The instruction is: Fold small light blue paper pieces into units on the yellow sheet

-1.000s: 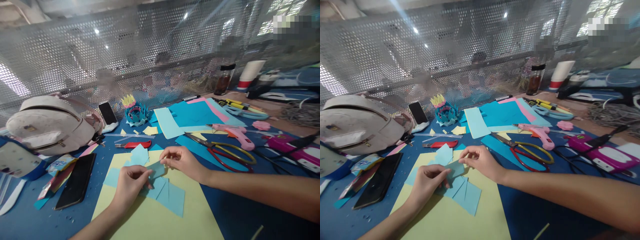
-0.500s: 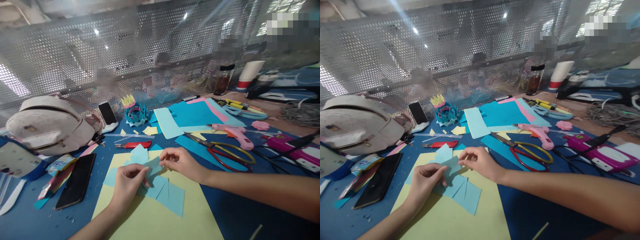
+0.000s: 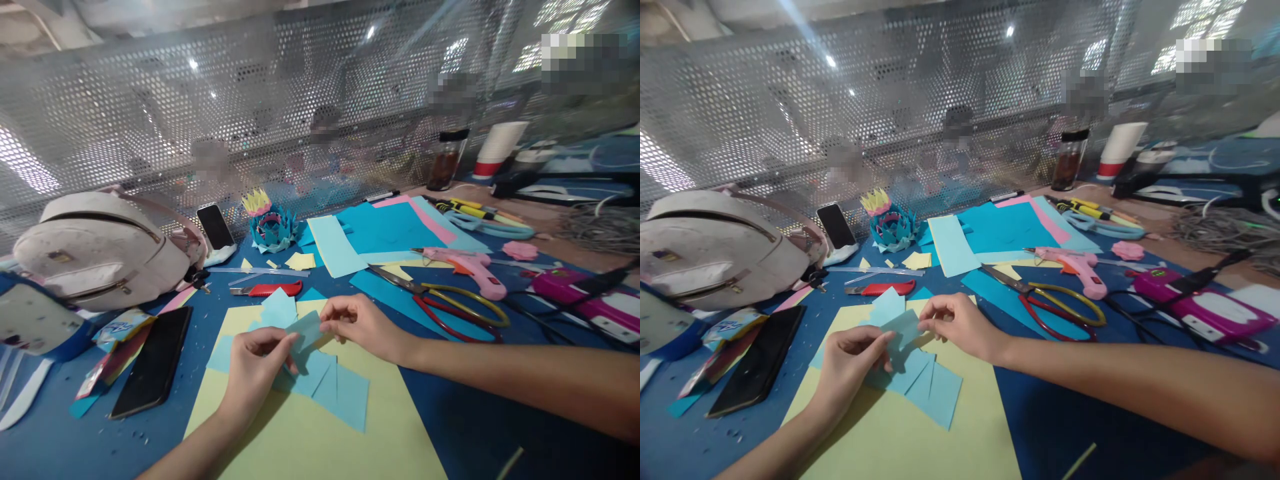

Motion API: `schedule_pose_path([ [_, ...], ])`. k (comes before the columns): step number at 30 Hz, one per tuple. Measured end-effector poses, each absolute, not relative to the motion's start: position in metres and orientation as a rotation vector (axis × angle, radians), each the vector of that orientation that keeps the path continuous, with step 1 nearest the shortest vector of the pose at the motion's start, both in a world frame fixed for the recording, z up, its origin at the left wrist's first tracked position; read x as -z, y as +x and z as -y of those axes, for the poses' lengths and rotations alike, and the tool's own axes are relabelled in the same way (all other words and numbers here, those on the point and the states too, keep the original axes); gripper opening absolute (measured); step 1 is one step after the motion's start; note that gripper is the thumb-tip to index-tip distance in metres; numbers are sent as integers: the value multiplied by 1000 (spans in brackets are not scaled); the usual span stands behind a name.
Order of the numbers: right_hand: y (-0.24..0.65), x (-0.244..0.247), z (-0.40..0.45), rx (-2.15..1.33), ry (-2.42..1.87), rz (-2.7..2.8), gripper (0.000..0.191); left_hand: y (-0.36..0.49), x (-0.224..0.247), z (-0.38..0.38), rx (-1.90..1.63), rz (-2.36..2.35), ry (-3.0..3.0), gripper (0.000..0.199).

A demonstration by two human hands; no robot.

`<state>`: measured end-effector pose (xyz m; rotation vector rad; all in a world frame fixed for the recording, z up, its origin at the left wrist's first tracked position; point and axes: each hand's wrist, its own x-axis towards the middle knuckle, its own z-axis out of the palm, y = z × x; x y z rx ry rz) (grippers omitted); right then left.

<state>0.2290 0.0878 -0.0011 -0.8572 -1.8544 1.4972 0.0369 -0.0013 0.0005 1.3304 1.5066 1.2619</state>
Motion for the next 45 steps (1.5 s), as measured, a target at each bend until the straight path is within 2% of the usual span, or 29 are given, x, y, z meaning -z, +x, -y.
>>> schedule_pose_path([
  [20, 230, 4, -88, -1502, -884, 1880, 33, 35, -2, -2, -1306, -1510, 1286, 33],
  [32, 231, 3, -87, -1505, -799, 1913, 34, 34, 3, -4, -1173, -1488, 1347, 34],
  [37, 232, 3, -87, -1463, -812, 1910, 41, 36, 4, -5, -1104, -1506, 1408, 37],
  [45, 231, 3, -87, -1456, -800, 1901, 37, 37, 2, -4, -1048, -1522, 1433, 36],
])
